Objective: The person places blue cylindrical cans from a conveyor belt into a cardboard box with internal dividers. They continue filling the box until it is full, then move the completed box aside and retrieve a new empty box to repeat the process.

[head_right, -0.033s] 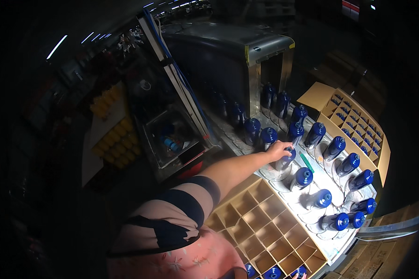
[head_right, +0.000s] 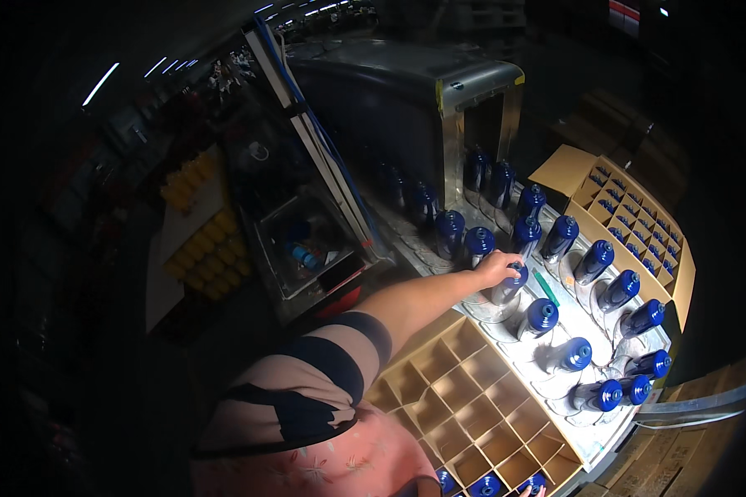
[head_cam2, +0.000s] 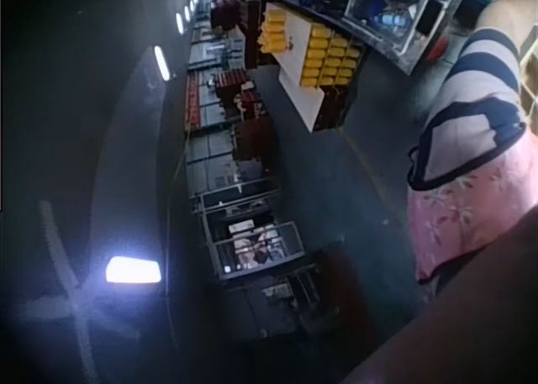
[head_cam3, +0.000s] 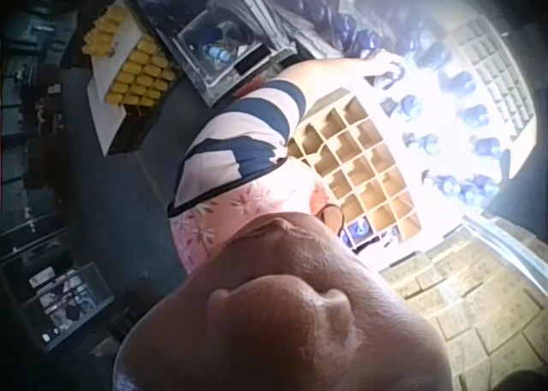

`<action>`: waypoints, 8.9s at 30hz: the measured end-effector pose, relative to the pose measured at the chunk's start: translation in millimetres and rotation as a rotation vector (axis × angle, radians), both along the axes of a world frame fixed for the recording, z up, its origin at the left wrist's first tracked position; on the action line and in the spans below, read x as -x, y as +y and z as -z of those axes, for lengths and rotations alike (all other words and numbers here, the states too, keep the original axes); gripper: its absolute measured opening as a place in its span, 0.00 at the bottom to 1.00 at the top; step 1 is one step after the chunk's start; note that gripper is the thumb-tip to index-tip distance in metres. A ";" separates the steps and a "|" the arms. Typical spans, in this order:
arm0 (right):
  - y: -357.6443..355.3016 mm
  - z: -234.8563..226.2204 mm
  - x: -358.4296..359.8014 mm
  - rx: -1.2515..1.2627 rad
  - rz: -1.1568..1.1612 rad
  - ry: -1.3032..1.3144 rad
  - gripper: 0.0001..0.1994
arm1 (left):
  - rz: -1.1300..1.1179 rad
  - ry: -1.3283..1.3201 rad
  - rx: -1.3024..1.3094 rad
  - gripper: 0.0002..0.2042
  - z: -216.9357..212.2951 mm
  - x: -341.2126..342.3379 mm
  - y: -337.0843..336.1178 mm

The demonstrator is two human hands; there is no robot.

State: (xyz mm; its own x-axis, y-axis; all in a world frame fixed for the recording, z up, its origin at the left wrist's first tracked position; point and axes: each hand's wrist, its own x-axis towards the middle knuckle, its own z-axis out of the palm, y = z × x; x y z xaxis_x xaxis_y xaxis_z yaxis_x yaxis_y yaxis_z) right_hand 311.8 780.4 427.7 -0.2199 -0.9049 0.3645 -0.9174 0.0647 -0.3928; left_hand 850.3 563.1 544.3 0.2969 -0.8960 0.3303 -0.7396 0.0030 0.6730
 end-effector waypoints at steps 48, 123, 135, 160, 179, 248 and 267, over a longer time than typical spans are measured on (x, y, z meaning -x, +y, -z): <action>-38.6 25.2 83.1 -0.081 0.042 -0.298 0.18 | 0.276 -0.086 -0.103 0.15 -15.6 193.9 -18.6; 21.9 -78.0 -93.9 -0.048 0.158 -0.085 0.18 | -0.112 0.241 0.008 0.23 57.4 -216.4 7.7; 23.5 -60.8 -126.9 -0.039 0.207 -0.044 0.19 | 0.121 0.295 0.131 0.21 55.6 -197.8 28.3; -88.5 -251.0 -445.1 0.163 -0.828 -1.000 0.15 | -0.028 0.320 -0.413 0.29 126.1 -137.5 267.7; -197.4 -86.2 -610.1 -0.225 -0.626 -0.617 0.28 | -0.051 0.825 0.027 0.18 129.9 -253.3 221.6; 118.0 -192.0 -174.8 -0.224 -0.022 -0.041 0.17 | 1.311 -0.229 -0.293 0.18 -44.9 149.1 253.0; 121.0 -178.2 -77.6 -0.210 -0.006 -0.021 0.17 | 0.340 0.744 -0.156 0.17 -226.2 -38.7 245.8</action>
State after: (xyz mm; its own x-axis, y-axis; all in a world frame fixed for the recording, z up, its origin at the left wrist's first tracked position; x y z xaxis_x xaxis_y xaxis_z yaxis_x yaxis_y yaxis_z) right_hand 389.4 901.4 605.9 -0.2196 -0.9618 0.1636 -0.9099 0.1415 -0.3899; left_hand 889.0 808.9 770.5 0.0938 -0.9954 0.0193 -0.0766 0.0121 0.9970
